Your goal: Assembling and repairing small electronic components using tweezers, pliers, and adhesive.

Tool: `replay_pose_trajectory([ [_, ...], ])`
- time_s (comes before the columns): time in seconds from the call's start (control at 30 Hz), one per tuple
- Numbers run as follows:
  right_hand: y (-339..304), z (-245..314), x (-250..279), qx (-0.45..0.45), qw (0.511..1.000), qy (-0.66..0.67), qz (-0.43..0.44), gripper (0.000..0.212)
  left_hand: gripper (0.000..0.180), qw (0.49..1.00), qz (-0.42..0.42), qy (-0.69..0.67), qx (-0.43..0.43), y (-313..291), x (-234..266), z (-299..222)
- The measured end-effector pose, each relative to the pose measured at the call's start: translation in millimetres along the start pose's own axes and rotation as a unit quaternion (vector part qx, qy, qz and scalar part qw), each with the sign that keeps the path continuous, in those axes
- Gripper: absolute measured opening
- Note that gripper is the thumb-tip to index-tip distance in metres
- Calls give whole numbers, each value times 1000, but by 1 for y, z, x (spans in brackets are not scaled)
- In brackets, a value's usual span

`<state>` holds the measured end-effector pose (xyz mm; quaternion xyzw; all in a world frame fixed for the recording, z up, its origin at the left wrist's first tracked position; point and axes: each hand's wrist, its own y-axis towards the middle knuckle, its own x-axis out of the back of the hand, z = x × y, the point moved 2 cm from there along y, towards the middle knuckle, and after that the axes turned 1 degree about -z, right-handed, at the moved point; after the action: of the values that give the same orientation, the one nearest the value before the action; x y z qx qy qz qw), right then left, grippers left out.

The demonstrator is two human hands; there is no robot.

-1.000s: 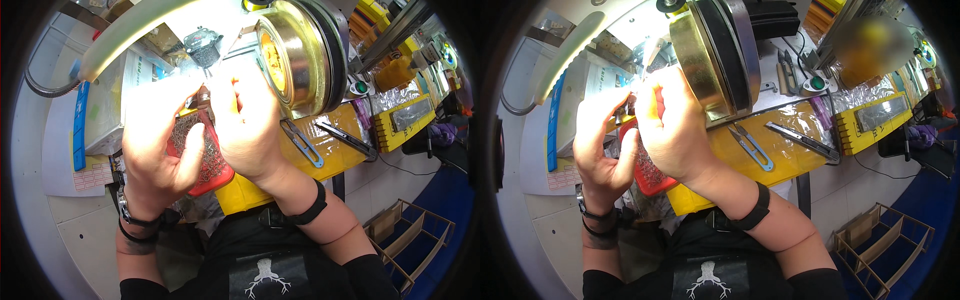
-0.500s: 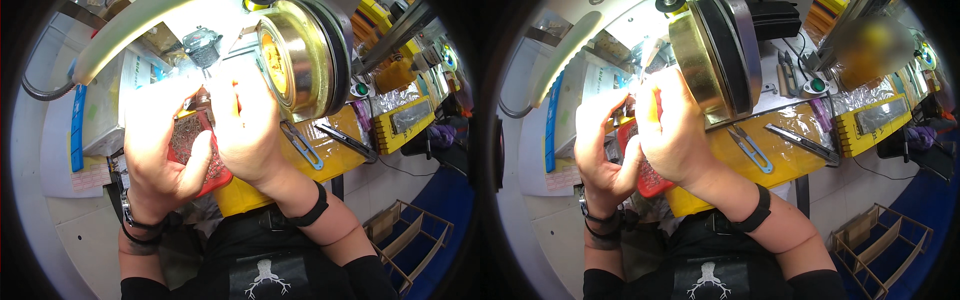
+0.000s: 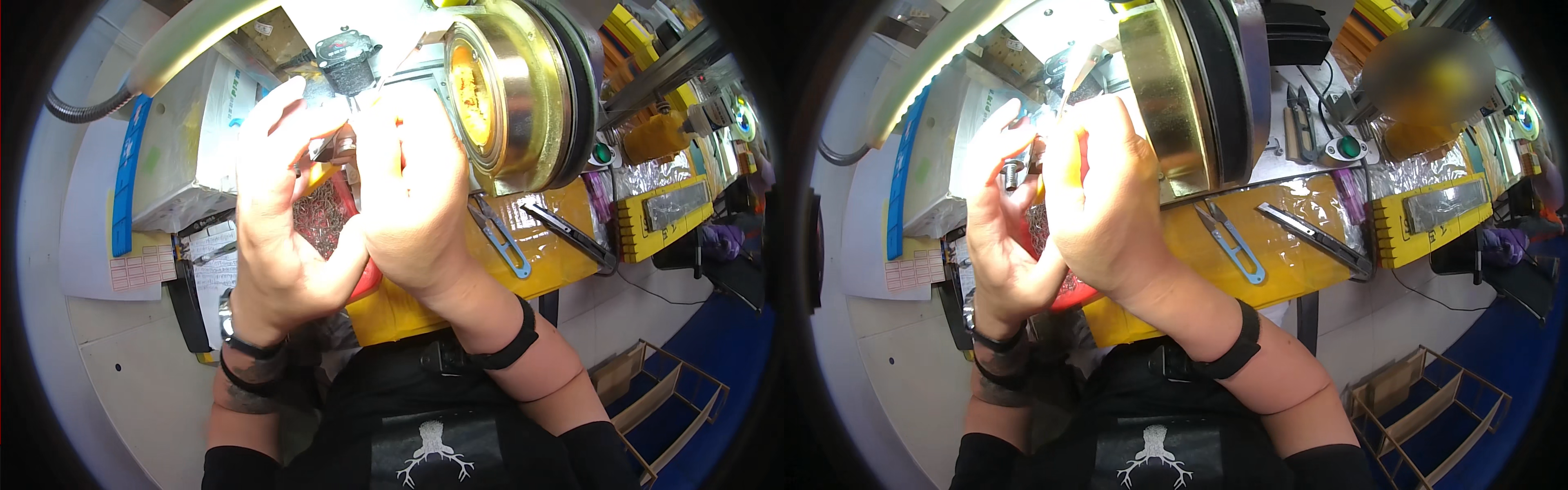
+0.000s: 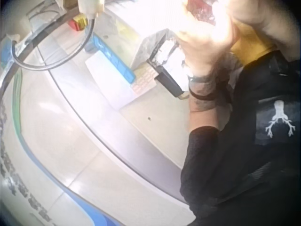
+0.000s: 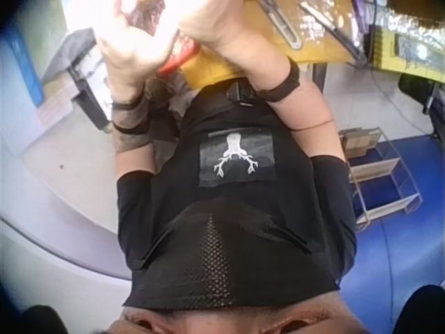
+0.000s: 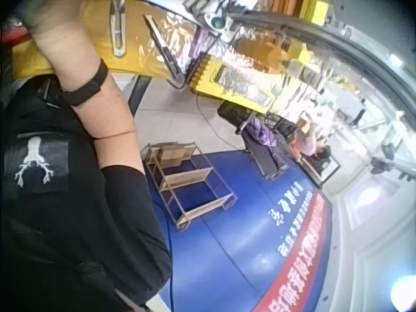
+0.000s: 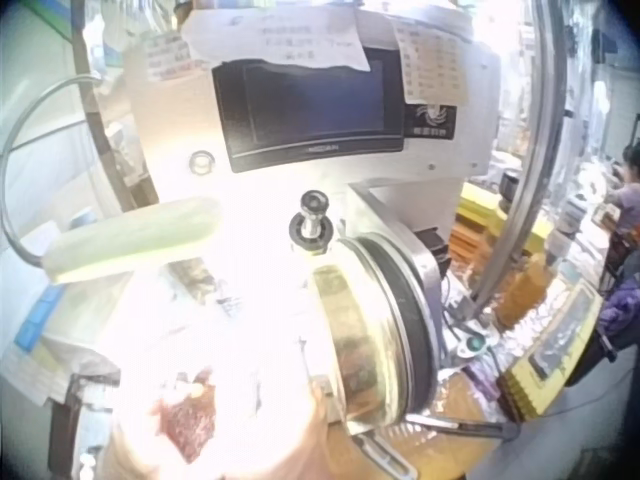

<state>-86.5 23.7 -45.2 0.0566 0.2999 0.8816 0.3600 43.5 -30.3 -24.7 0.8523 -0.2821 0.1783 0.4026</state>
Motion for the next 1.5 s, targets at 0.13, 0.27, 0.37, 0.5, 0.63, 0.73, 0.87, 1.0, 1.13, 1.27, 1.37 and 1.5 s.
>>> replay_pose_trajectory([
  [0.13, 2, 1, -2, -33, 999, 35, 2, 4, 77, 991, -22, -130, 4, -6, -12, 9],
  [0.27, 2, -1, -3, 30, 999, 1, -11, 5, 76, 963, 6, -240, 123, 3, 6, 7],
  [0.37, -3, 0, -1, -65, 998, 20, 20, 7, 61, 944, -43, -319, 78, 21, 5, 32],
  [0.5, -5, 3, -3, -112, 990, 78, 23, 7, 40, 865, -36, -480, 139, 28, -8, 50],
  [0.63, -6, 0, -1, -133, 988, 76, 15, 7, 40, 861, -15, -502, 79, 28, -19, 52],
  [0.73, -4, 0, -3, -158, 980, 119, 5, 6, 44, 932, -39, -360, 4, 24, -17, 46],
  [0.87, -3, 3, -9, -61, 998, 23, 7, 8, 48, 894, -81, -435, 72, 14, -19, 65],
  [1.0, -14, 14, 10, -193, 969, 151, 21, 7, 48, 893, -43, -433, 117, 27, -14, 47],
  [1.13, -54, 50, 61, -317, 921, 174, 146, 7, 19, 987, -140, -72, -30, 28, 12, -4],
  [1.27, -43, 37, 136, -211, 956, 201, 16, 15, 22, 996, 83, -7, 24, 16, 8, -81],
  [1.37, -3, 18, 166, -250, 928, 240, -139, 37, 30, 985, 136, 27, 99, 17, -32, -85],
  [1.5, 39, 0, 165, -271, 910, 289, -123, 41, 27, 980, 164, 35, 105, 21, -39, -65],
])
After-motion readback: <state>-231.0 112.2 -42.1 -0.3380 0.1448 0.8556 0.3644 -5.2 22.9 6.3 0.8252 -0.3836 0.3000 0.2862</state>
